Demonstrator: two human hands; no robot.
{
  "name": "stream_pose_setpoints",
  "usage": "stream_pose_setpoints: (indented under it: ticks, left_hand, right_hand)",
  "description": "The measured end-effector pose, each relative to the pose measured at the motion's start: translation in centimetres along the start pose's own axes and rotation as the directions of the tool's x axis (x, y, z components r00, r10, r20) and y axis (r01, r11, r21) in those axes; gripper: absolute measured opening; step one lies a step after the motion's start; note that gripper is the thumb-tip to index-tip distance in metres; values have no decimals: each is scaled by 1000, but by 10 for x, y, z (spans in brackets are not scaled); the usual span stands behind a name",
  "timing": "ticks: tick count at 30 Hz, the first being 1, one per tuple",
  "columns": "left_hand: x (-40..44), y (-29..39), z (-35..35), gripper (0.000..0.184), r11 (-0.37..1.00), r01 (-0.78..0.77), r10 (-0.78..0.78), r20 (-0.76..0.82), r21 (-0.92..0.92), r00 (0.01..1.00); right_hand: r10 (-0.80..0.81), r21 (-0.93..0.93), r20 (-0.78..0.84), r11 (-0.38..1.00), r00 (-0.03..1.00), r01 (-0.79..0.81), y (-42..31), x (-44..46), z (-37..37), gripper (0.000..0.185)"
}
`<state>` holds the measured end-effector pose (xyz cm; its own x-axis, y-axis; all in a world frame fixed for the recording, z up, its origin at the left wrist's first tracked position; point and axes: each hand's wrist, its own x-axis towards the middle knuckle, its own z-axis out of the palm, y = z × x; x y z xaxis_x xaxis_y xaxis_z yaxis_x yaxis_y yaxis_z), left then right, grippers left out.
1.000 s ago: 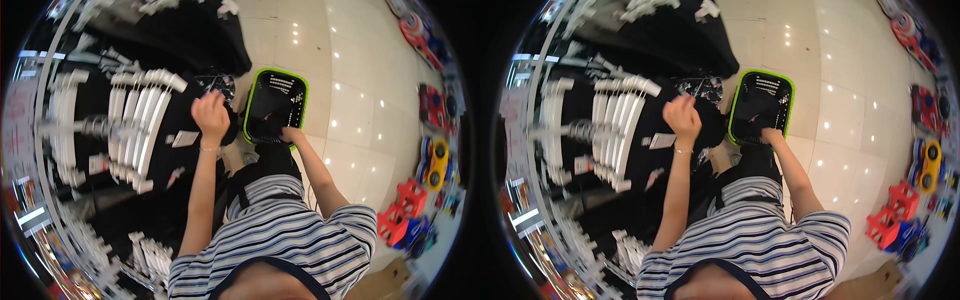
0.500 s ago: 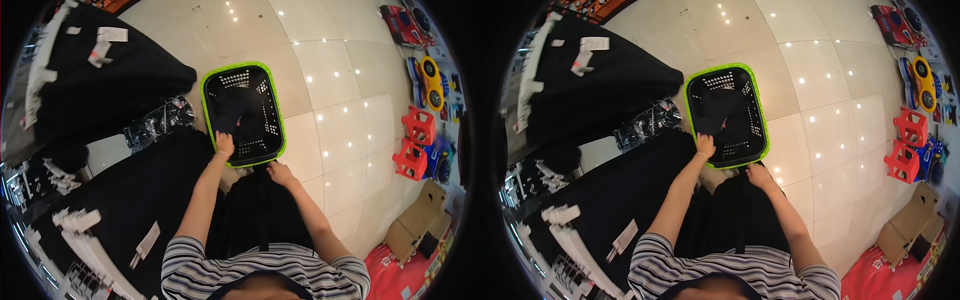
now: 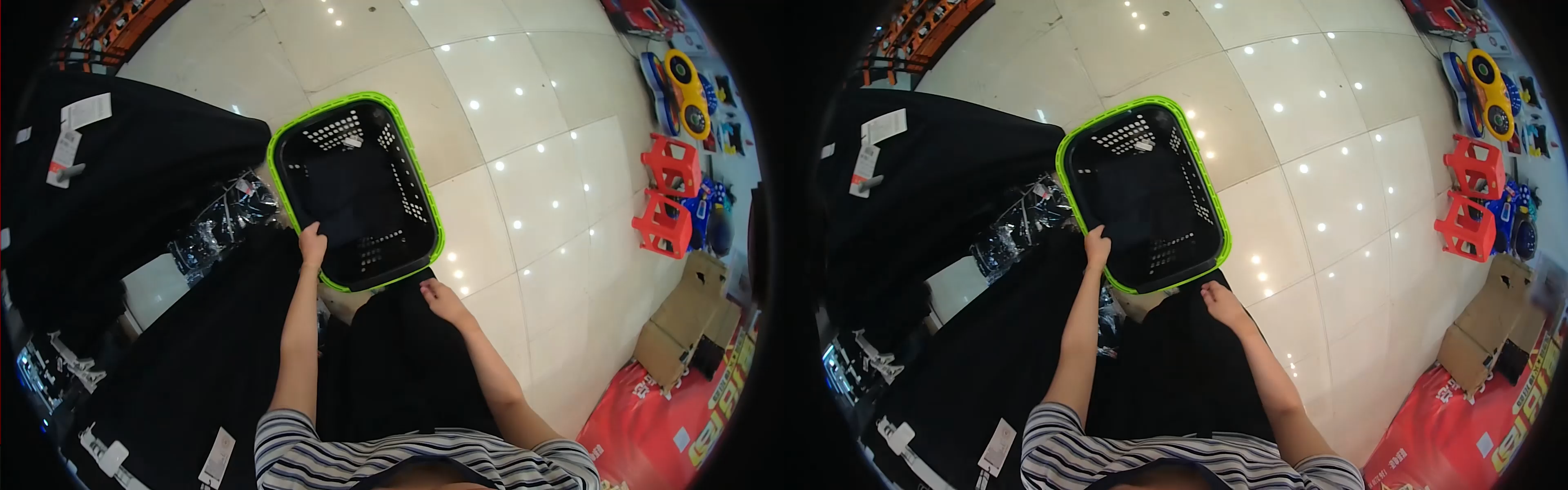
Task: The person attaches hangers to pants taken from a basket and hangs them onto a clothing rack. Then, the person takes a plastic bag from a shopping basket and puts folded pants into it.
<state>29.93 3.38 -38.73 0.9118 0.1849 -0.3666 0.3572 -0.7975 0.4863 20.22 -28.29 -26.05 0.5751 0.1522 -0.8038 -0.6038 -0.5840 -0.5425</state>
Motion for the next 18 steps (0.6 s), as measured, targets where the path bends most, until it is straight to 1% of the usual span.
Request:
stream_pose_setpoints:
  ticks: [1, 2, 3, 4, 5, 6, 7, 8, 9, 10, 11, 12, 13, 14, 15, 16, 17, 18]
  left_hand:
    - [-14, -1, -6, 37, 974, 33, -52, -78, -225, 996]
    - [-30, -1, -15, 45, 924, 52, -60, -10, -380, 998]
    - [-50, 24, -32, 40, 879, -13, -38, -98, -476, 995]
    - [-75, 52, -65, 33, 747, 71, -39, 63, -661, 997]
    - [-99, 64, -79, 29, 787, 43, 23, 99, -615, 995]
    - [-117, 89, -97, 29, 870, -103, 161, 80, -482, 984]
    - [-134, 101, -99, 29, 868, -210, 263, 57, -451, 963]
    - [-150, 122, -105, 25, 830, -275, 324, 18, -485, 946]
    - [-166, 135, -109, 23, 808, -258, 324, 33, -530, 945]
    - [-182, 150, -110, 21, 758, -236, 344, 66, -608, 937]
    - [-193, 166, -118, 19, 727, -325, 456, 72, -604, 887]
    - [-203, 177, -115, 19, 625, -439, 598, 34, -645, 801]
    - [-215, 188, -115, 20, 642, -461, 654, 124, -612, 746]
    - [-226, 197, -114, 22, 590, -483, 703, 118, -647, 701]
    - [-236, 202, -113, 22, 558, -482, 727, 117, -676, 677]
    - [-248, 206, -119, 22, 565, -474, 721, 125, -676, 682]
    - [-260, 208, -127, 23, 572, -465, 715, 132, -676, 687]
    - [-269, 209, -131, 24, 557, -376, 709, 189, -740, 680]
  right_hand:
    - [-19, 100, -13, 995, 1000, 20, 9, 5, -2, 30]
    - [-36, 199, -27, 979, 999, 41, 24, 13, 2, 32]
    - [-52, 296, -44, 953, 998, 62, 30, 16, 4, 34]
    - [-41, 307, -11, 951, 999, 43, 7, 9, 2, 41]
    - [37, 459, 42, 887, 998, -53, -16, 5, 2, 42]
    - [112, 588, 100, 795, 989, -150, -36, 6, 0, 43]
    - [177, 694, 170, 677, 969, -246, -50, 10, 2, 43]
    - [106, 784, 306, 535, 946, -313, -57, 16, 6, 45]
    - [12, 835, 424, 381, 906, -396, -62, 23, 11, 47]
    - [-93, 842, 519, 226, 850, -490, -66, 29, 16, 49]
    - [-87, 843, 530, 167, 844, -512, -75, 33, 22, 49]
    - [-80, 840, 541, 108, 837, -532, -84, 38, 30, 49]
    - [-73, 834, 552, 49, 830, -550, -89, 42, 34, 49]
    - [83, 852, 504, 116, 860, -511, -80, 49, 39, 34]
    - [74, 856, 477, 185, 876, -482, -67, 53, 41, 30]
    - [57, 851, 458, 259, 887, -457, -43, 58, 42, 26]
    - [37, 841, 440, 332, 897, -427, -45, 48, 38, 22]
    - [46, 878, 355, 325, 934, -350, -44, 34, 29, 22]
